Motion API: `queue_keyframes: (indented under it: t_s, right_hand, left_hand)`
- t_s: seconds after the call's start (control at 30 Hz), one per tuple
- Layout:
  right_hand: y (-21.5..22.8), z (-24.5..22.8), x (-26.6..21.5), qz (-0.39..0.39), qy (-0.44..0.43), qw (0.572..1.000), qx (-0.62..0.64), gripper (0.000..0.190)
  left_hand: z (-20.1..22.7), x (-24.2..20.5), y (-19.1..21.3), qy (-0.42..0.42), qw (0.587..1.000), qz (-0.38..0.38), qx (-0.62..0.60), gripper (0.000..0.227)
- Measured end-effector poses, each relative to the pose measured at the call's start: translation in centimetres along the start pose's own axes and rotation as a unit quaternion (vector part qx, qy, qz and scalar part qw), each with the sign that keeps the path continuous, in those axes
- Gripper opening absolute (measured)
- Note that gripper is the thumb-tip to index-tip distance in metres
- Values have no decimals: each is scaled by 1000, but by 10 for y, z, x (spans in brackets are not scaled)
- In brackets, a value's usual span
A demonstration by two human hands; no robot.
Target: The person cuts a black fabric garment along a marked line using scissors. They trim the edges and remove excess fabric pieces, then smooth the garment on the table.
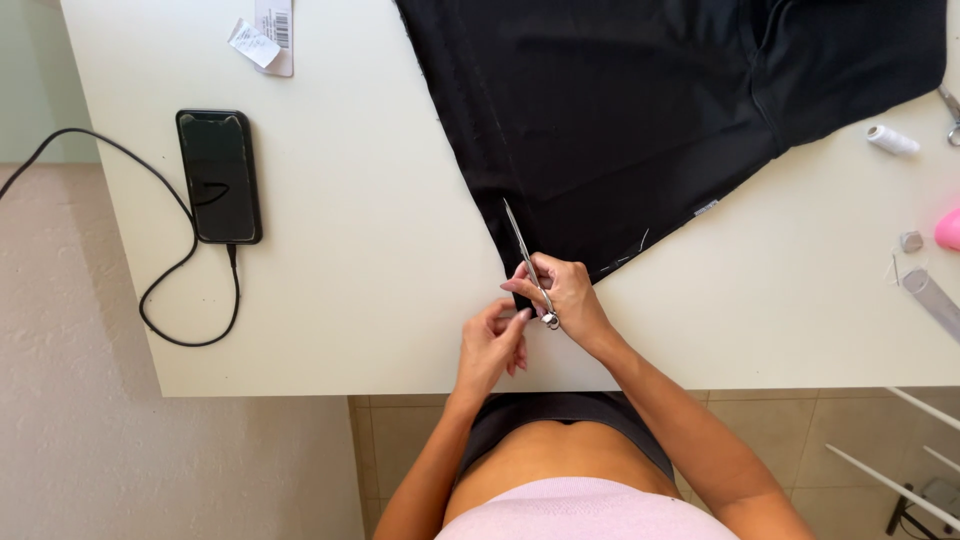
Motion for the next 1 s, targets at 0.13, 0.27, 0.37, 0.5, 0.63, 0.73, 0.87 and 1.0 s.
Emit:
queue_keyframes:
  t_s: [0.13,0.27,0.37,0.5,0.63,0.73,0.87,1.0]
  right_hand:
    - [3,-3,-3,-8,-12,1000,22,24]
    - [4,5,4,-15,9,999,30,22]
    - [7,11,-1,-30,9,999,20,24]
    - [7,13,5,-36,4,999,16,24]
    - [8,10,1,-40,6,999,25,22]
    - [7,10,6,-31,4,999,27,22]
    - [5,12,-5,-18,3,1000,19,26]
    - [2,7,2,-10,-7,999,31,29]
  left_hand:
    - [42,16,14,-27,999,43,-7,28]
    - [82,46,6,-131,986,105,15,26]
    - [88,58,-5,-171,975,144,10,26]
    - [95,76,-11,-214,961,176,-19,27]
    - [92,85,-8,-170,972,159,-14,23]
    - [88,95,-7,-113,986,120,-20,21]
    - [64,104,-5,-111,986,118,45,22]
    - [73,107,-3,-119,985,110,57,20]
Point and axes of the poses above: each hand's wrist, its own x-axis towards the middle knuckle, its own y-axis out of the back of the hand, z = x × y, the point moved 1 cm from there along x, towards the middle knuckle, and after that the axes turned 13 degrees about z, right-handed, at the moved point
